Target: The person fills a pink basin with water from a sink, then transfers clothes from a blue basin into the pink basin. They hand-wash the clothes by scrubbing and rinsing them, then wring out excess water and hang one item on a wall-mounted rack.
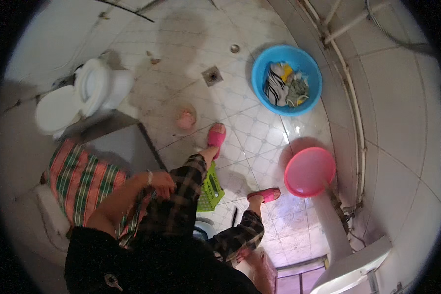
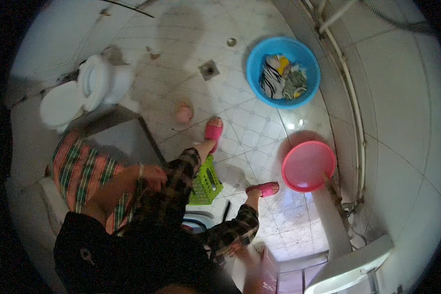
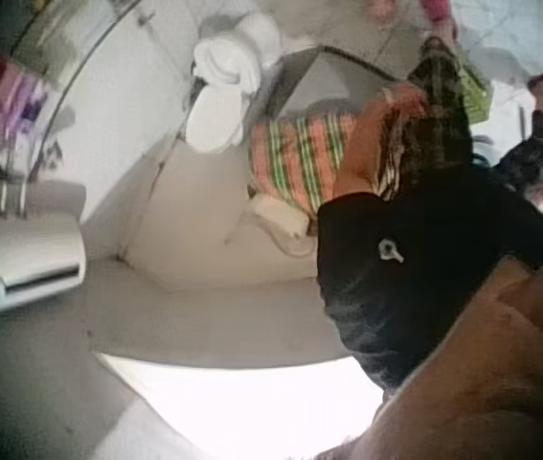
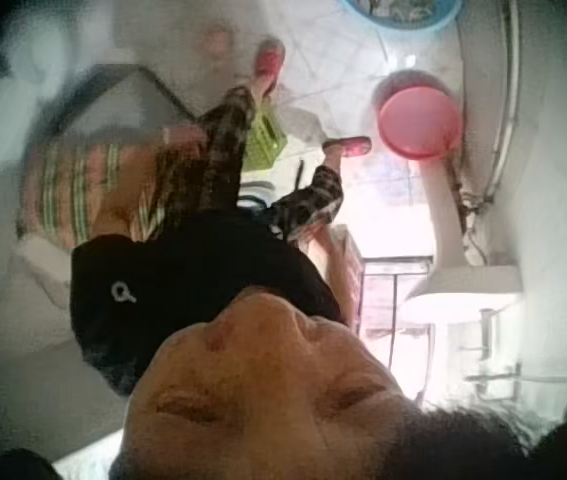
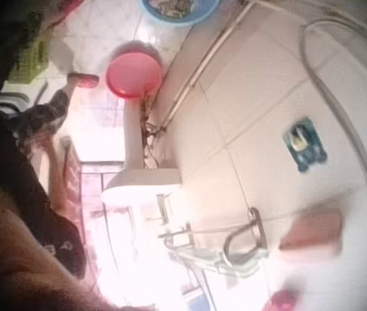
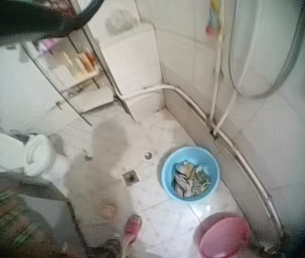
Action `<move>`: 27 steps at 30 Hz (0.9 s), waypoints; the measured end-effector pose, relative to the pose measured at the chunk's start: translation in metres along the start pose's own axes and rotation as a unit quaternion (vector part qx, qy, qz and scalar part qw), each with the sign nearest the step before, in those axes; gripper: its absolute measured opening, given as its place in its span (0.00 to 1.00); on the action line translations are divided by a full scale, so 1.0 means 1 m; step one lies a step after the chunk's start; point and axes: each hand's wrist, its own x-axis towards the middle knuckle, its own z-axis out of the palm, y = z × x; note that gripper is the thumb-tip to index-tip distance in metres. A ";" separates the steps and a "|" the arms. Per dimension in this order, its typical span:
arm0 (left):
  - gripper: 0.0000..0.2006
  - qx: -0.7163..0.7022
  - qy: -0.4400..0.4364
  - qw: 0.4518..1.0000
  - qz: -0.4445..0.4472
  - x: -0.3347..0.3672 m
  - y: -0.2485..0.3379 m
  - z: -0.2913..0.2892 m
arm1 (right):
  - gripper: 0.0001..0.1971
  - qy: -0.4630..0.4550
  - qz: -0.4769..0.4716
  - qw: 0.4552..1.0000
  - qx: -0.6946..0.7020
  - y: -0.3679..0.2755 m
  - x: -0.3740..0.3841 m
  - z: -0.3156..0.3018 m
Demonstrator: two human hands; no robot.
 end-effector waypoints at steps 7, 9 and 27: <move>0.13 -0.060 0.423 0.789 0.442 0.110 0.109 -0.043 | 0.12 0.374 -0.064 0.917 -0.123 0.044 0.161 -0.201; 0.12 -0.023 0.367 0.781 0.505 0.119 0.176 -0.005 | 0.17 0.470 -0.037 0.874 -0.119 0.057 0.206 -0.248; 0.08 0.511 0.319 0.623 0.499 0.203 0.252 0.051 | 0.18 0.635 0.067 0.755 0.149 0.265 0.384 -0.335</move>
